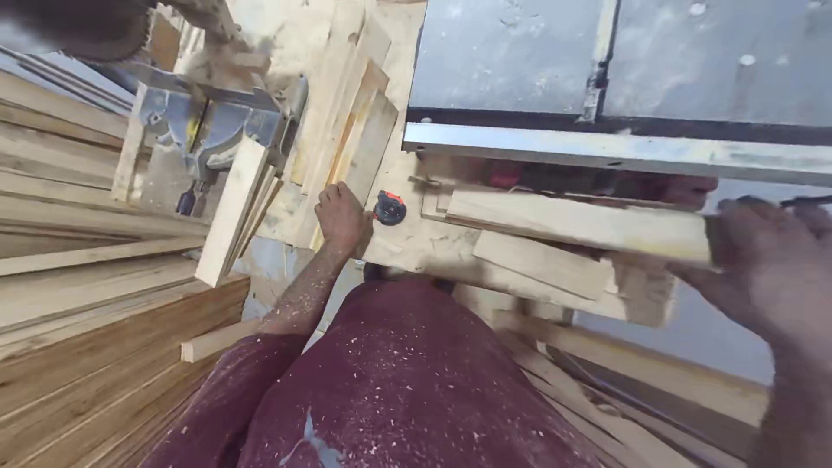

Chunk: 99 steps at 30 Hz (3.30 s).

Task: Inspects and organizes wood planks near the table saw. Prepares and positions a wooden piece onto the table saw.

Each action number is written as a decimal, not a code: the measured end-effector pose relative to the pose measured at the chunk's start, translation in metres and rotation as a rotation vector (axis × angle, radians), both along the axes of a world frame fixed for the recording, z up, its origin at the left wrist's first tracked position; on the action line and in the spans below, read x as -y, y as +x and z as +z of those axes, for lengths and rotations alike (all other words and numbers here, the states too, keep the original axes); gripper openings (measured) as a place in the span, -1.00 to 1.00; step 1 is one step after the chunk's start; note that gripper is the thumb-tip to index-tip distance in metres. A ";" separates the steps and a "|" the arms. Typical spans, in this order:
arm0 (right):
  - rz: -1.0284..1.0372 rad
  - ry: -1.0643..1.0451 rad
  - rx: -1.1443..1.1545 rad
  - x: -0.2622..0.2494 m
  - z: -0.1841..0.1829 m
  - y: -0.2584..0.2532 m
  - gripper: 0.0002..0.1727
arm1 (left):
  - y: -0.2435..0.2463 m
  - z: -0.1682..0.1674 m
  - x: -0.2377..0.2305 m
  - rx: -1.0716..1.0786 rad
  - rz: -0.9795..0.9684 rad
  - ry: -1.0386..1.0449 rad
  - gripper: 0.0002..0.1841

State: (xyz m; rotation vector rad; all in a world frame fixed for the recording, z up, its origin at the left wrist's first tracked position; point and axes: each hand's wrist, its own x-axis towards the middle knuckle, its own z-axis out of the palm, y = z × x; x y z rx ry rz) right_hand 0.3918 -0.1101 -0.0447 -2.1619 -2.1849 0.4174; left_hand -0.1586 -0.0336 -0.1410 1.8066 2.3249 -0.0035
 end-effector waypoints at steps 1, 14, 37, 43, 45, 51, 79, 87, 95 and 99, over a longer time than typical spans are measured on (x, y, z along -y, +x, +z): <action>-0.026 0.027 0.086 -0.009 0.002 -0.016 -0.01 | 0.006 -0.004 -0.002 -0.026 0.017 0.010 -0.02; 0.276 -0.037 -0.428 0.009 -0.052 -0.234 -0.50 | -0.029 0.047 0.007 0.201 0.242 -0.063 0.04; 0.239 -0.201 -0.795 0.036 0.085 -0.258 -0.04 | 0.123 0.162 0.021 1.776 -0.374 0.353 0.31; 0.209 -0.191 -0.784 0.036 0.078 -0.252 -0.07 | 0.132 0.160 0.023 1.755 -0.365 0.366 0.29; 0.201 -0.194 -0.793 0.036 0.076 -0.252 -0.08 | 0.132 0.159 0.025 1.707 -0.341 0.380 0.31; 0.181 -0.233 -0.810 0.033 0.078 -0.256 -0.17 | 0.127 0.159 0.030 1.623 -0.325 0.453 0.34; -0.331 0.154 -0.937 0.053 0.033 -0.280 -0.69 | 0.046 0.067 0.071 1.213 -0.671 -0.247 -0.46; 0.122 -0.014 -0.751 0.024 0.011 -0.300 -0.50 | 0.003 0.067 0.050 2.075 -0.279 -0.010 -0.52; 0.304 -0.068 -0.462 -0.033 -0.019 -0.299 -0.51 | -0.008 0.093 0.025 1.623 -0.064 0.101 -0.52; 0.416 -0.211 -0.310 -0.034 -0.013 -0.361 -0.52 | 0.018 0.070 0.016 1.042 0.098 -0.001 -0.29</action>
